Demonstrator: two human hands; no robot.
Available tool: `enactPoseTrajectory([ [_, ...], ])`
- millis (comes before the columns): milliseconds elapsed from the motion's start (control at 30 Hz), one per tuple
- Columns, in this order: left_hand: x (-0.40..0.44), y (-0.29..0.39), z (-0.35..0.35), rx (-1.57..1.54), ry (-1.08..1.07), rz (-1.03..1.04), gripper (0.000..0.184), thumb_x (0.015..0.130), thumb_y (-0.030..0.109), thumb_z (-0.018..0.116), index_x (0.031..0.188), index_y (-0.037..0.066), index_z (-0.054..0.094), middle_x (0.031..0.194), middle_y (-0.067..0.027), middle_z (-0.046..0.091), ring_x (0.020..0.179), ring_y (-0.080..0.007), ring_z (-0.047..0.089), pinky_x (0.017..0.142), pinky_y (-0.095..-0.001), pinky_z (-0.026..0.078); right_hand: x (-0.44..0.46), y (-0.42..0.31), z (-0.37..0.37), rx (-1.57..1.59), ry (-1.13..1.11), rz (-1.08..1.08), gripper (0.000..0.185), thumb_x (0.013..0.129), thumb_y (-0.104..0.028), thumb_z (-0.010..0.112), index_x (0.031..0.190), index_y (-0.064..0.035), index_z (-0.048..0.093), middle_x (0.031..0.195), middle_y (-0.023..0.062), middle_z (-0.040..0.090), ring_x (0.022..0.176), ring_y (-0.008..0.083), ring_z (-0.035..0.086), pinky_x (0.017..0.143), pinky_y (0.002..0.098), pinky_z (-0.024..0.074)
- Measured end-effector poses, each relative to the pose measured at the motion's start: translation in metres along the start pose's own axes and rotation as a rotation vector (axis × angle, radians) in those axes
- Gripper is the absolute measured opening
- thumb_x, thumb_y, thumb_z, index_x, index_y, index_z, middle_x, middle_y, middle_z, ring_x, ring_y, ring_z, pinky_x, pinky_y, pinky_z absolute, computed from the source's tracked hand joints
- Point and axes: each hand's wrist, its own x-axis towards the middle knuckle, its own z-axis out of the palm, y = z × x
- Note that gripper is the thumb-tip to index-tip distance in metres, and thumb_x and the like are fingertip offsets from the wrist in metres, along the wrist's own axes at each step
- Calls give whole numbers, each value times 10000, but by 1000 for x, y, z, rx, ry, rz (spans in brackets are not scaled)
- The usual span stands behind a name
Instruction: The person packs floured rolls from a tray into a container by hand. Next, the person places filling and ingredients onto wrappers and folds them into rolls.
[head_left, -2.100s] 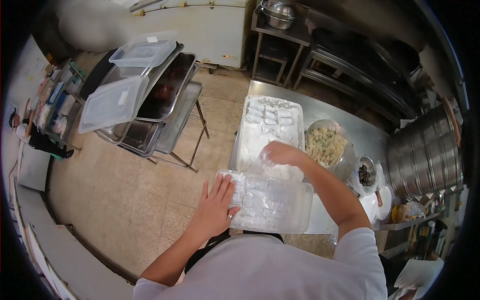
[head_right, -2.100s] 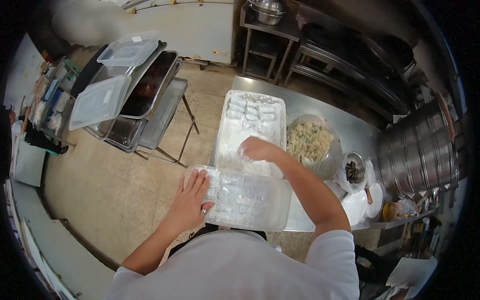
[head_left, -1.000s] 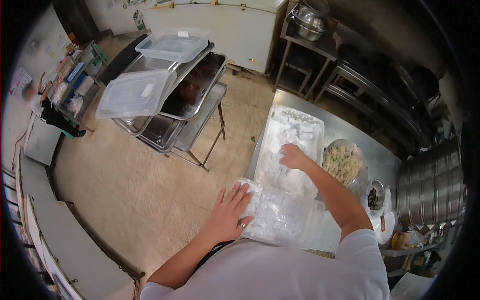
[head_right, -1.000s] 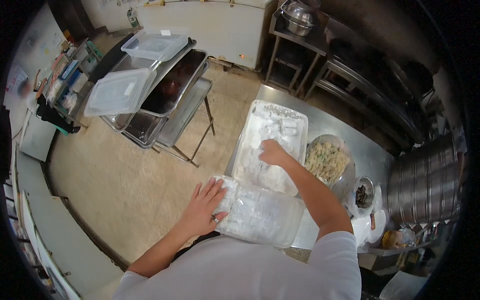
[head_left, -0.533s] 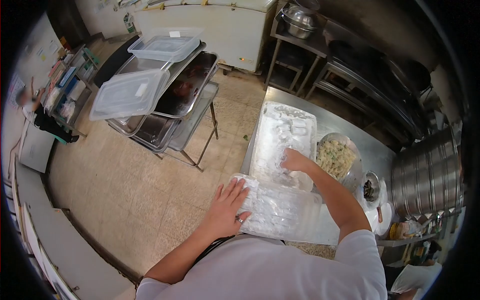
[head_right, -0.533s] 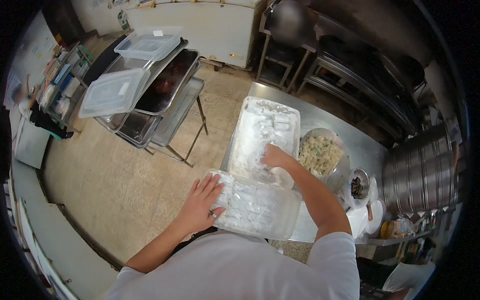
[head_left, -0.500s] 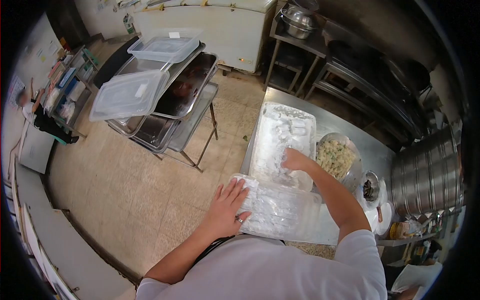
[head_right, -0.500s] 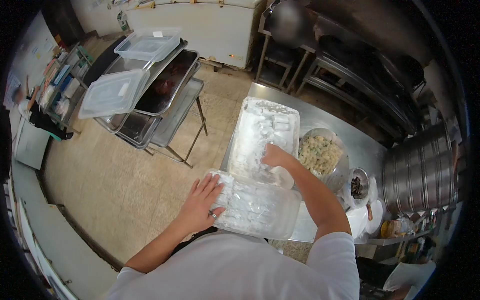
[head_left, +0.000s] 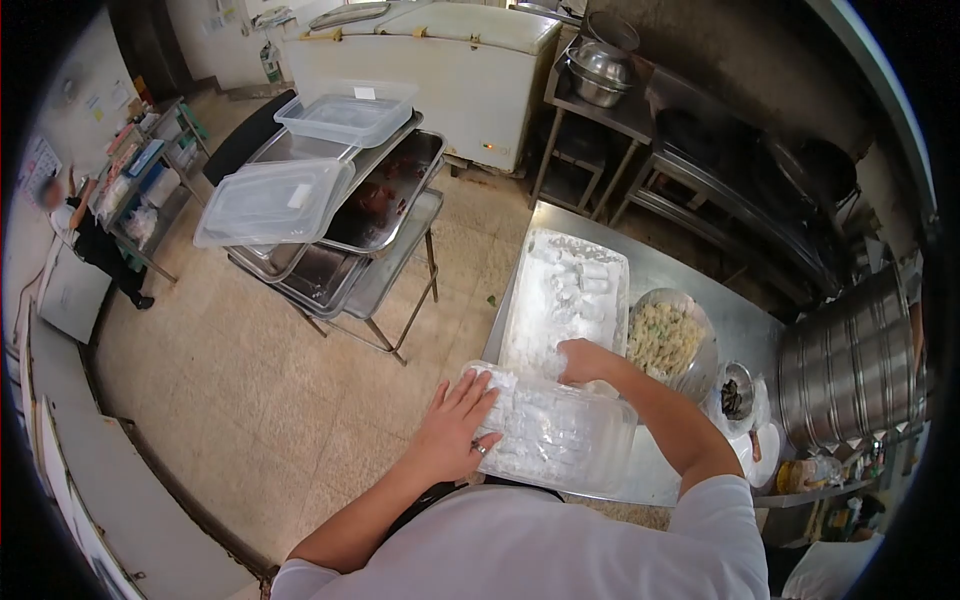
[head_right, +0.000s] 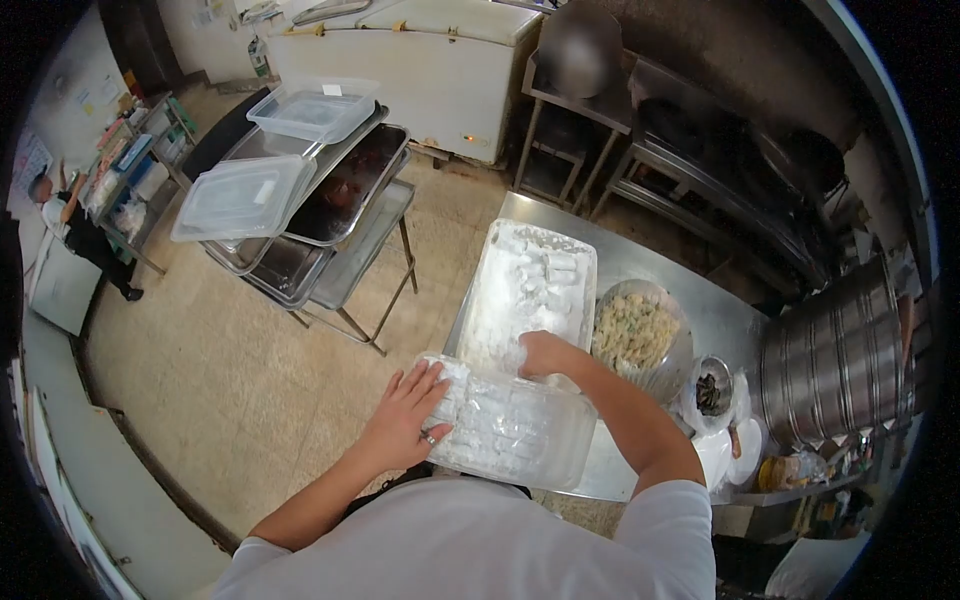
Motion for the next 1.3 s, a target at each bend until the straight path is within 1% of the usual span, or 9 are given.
enactPoseTrajectory([
  [133, 0, 1, -2, 6, 3, 4, 683, 1017, 350, 700, 1581, 24, 496, 1732, -215, 359, 1623, -427, 286, 1299, -623, 228, 12, 19, 10, 123, 319, -109, 625, 789, -267, 848, 1311, 37, 691, 1319, 293, 705, 1214, 421, 689, 1031, 444, 554],
  [233, -2, 1, 0, 5, 13, 5, 686, 1017, 350, 700, 1585, 27, 492, 1735, -214, 354, 1623, -427, 286, 1295, -632, 231, 2, 19, -7, 526, 414, -1, 519, 834, -210, 795, 1285, 32, 708, 1327, 299, 698, 1222, 429, 683, 1049, 450, 545],
  [433, -3, 0, 4, -5, 9, -8, 680, 1010, 342, 705, 1579, 31, 502, 1729, -215, 365, 1616, -431, 298, 1287, -647, 237, -5, 22, -17, 173, 216, -45, 463, 853, -128, 732, 1285, 35, 704, 1303, 296, 706, 1227, 443, 676, 1047, 461, 539],
  [633, -1, 0, 4, -14, 38, 5, 674, 1003, 337, 713, 1570, 33, 513, 1720, -214, 382, 1611, -430, 310, 1289, -640, 237, -5, 40, -6, 137, 387, -54, 446, 850, -130, 724, 1266, 31, 717, 1263, 306, 717, 1221, 451, 676, 1053, 468, 536],
  [833, 0, -1, 4, -4, 24, -7, 674, 1011, 347, 707, 1573, 32, 511, 1725, -210, 379, 1619, -415, 303, 1301, -618, 225, -29, 24, -41, 280, 334, -3, 426, 854, -192, 751, 1183, 77, 722, 1170, 306, 752, 1103, 457, 730, 973, 489, 576],
  [933, 0, 1, 1, -7, 19, -14, 673, 1014, 349, 703, 1575, 31, 509, 1727, -208, 376, 1621, -413, 300, 1304, -615, 219, 25, 66, -3, 41, 519, 36, 428, 859, -261, 765, 1065, 113, 735, 1063, 326, 761, 1009, 433, 763, 894, 487, 596],
  [1033, 1, 1, 0, -4, 12, -14, 673, 1014, 348, 702, 1574, 29, 509, 1731, -206, 370, 1622, -413, 296, 1304, -618, 216, 25, 35, 2, 283, 367, 116, 496, 852, -339, 780, 1024, 124, 735, 1052, 363, 748, 1023, 427, 764, 896, 481, 595],
  [1133, -1, 2, 2, 1, 5, -20, 674, 1012, 343, 705, 1574, 29, 509, 1735, -203, 363, 1624, -411, 291, 1304, -619, 213, 31, 8, -2, 286, 239, 100, 583, 836, -381, 798, 1104, 129, 711, 1099, 391, 733, 1079, 454, 746, 941, 494, 587],
  [1300, 1, 2, 1, 1, 5, -16, 677, 1007, 333, 710, 1576, 28, 507, 1735, -205, 361, 1623, -415, 290, 1304, -622, 210, 32, 6, 0, 167, 368, 53, 602, 840, -314, 787, 1254, 105, 661, 1168, 367, 729, 1126, 479, 721, 970, 506, 578],
])
